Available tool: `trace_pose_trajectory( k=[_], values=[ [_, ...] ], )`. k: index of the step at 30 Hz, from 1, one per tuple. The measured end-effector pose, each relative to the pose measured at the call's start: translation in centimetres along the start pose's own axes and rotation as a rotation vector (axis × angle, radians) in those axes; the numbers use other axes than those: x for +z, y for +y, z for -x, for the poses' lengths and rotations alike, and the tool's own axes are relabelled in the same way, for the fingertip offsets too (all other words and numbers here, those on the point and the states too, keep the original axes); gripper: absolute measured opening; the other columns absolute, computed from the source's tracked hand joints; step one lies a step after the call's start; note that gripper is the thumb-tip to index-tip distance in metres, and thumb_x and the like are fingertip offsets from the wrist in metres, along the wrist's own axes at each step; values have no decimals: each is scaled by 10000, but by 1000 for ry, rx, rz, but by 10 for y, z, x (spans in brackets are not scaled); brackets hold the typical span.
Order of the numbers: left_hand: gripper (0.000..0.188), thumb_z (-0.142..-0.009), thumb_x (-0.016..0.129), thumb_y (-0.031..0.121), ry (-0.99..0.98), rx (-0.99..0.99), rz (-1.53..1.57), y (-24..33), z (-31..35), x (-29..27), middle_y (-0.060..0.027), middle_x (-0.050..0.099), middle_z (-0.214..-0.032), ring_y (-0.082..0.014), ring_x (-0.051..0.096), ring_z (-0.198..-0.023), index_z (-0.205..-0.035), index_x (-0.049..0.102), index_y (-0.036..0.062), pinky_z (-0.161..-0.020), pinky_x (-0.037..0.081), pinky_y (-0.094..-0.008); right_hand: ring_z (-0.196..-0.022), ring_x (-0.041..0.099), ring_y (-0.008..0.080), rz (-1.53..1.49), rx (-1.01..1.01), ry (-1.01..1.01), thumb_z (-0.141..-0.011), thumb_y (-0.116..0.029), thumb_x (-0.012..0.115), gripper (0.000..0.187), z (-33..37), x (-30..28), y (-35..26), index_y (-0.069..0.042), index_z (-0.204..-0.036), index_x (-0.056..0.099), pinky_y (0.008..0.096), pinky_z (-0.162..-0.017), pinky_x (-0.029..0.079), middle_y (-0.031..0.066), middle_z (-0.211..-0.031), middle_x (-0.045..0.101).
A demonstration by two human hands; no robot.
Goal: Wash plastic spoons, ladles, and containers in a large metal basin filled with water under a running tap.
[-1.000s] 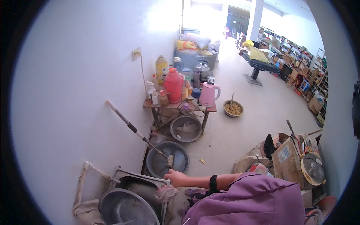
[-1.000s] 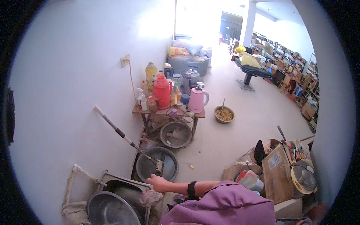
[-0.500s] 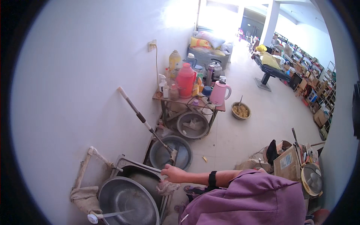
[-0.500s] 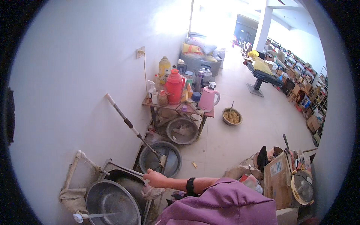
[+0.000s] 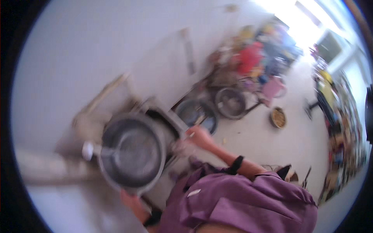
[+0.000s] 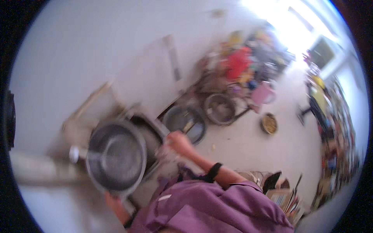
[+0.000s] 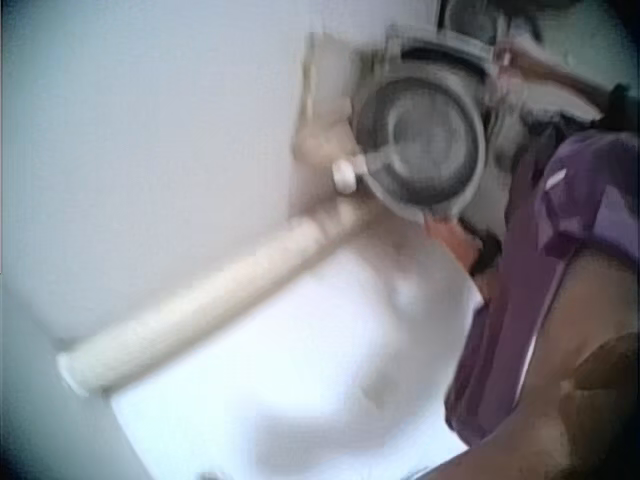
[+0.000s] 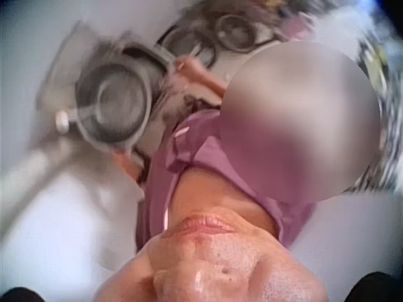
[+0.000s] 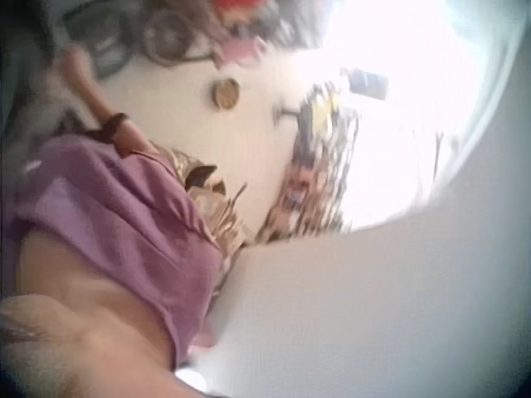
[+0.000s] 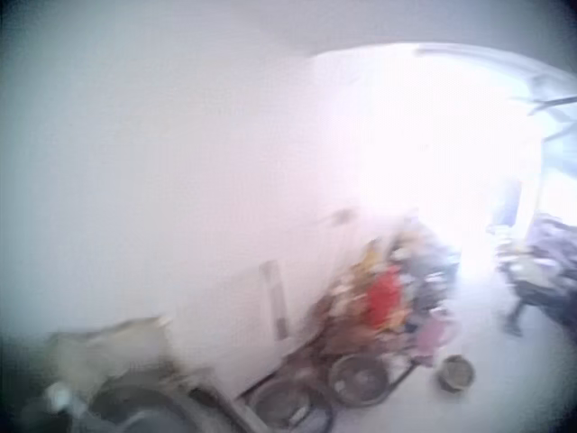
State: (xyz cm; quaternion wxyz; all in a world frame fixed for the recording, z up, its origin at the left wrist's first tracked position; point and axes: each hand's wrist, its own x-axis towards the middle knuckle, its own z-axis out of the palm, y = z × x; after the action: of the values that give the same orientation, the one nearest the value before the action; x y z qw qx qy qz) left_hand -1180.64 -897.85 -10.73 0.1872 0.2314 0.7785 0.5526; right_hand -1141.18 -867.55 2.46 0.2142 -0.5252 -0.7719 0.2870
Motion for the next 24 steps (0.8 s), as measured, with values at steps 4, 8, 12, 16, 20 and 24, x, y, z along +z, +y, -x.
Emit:
trace_pose_trajectory(
  k=[4, 8, 12, 16, 20, 24],
  values=[
    [180, -887, 626, 219, 176, -578, 670, 78, -10, 42, -2, 537, -764, -109, 546, -673, -970, 572, 70, -529, 446, -278, -910, 641, 248, -78, 91, -143, -716, -34, 671, 352, -2, -4, -2, -48, -1067, 653, 351, -718, 536, 133, -1022, 638],
    [127, -920, 590, 158, 232, -595, 677, 70, 5, 31, -16, 560, -781, -135, 561, -660, -976, 541, 55, -572, 480, -300, -961, 639, 241, -79, -154, -160, -727, 5, 631, 320, 1, 16, -4, -33, -1045, 646, 348, -766, 533, 129, -1051, 623],
    [107, -936, 558, 134, 259, -625, 625, 93, 6, 18, -38, 618, -865, -150, 589, -723, -1005, 564, 53, -651, 518, -310, -890, 652, 229, -309, 219, -335, -768, -33, 659, 249, -8, 31, -35, -26, -1017, 645, 341, -774, 526, 128, -1003, 623],
    [138, -925, 574, 117, 209, -604, 611, 100, 8, 16, -46, 622, -872, -156, 605, -737, -1039, 545, 44, -650, 520, -301, -831, 654, 219, -104, 28, -274, -804, -81, 661, 219, -15, 32, -56, -22, -1013, 639, 329, -742, 523, 127, -936, 622],
    [156, -923, 577, 113, 178, -581, 681, 101, 11, 14, -45, 621, -866, -157, 609, -739, -1053, 539, 37, -655, 520, -296, -824, 648, 226, -76, 33, -277, -800, -58, 618, 231, -16, 34, -57, -28, -1028, 633, 335, -743, 521, 118, -918, 627],
    [200, -911, 581, 125, 183, -587, 662, 101, 10, 15, -53, 614, -888, -168, 607, -755, -1084, 526, 43, -675, 524, -313, -821, 645, 227, -97, -136, -232, -787, -33, 603, 247, -18, 43, -37, -27, -1032, 632, 344, -747, 523, 123, -957, 613]
  ],
)
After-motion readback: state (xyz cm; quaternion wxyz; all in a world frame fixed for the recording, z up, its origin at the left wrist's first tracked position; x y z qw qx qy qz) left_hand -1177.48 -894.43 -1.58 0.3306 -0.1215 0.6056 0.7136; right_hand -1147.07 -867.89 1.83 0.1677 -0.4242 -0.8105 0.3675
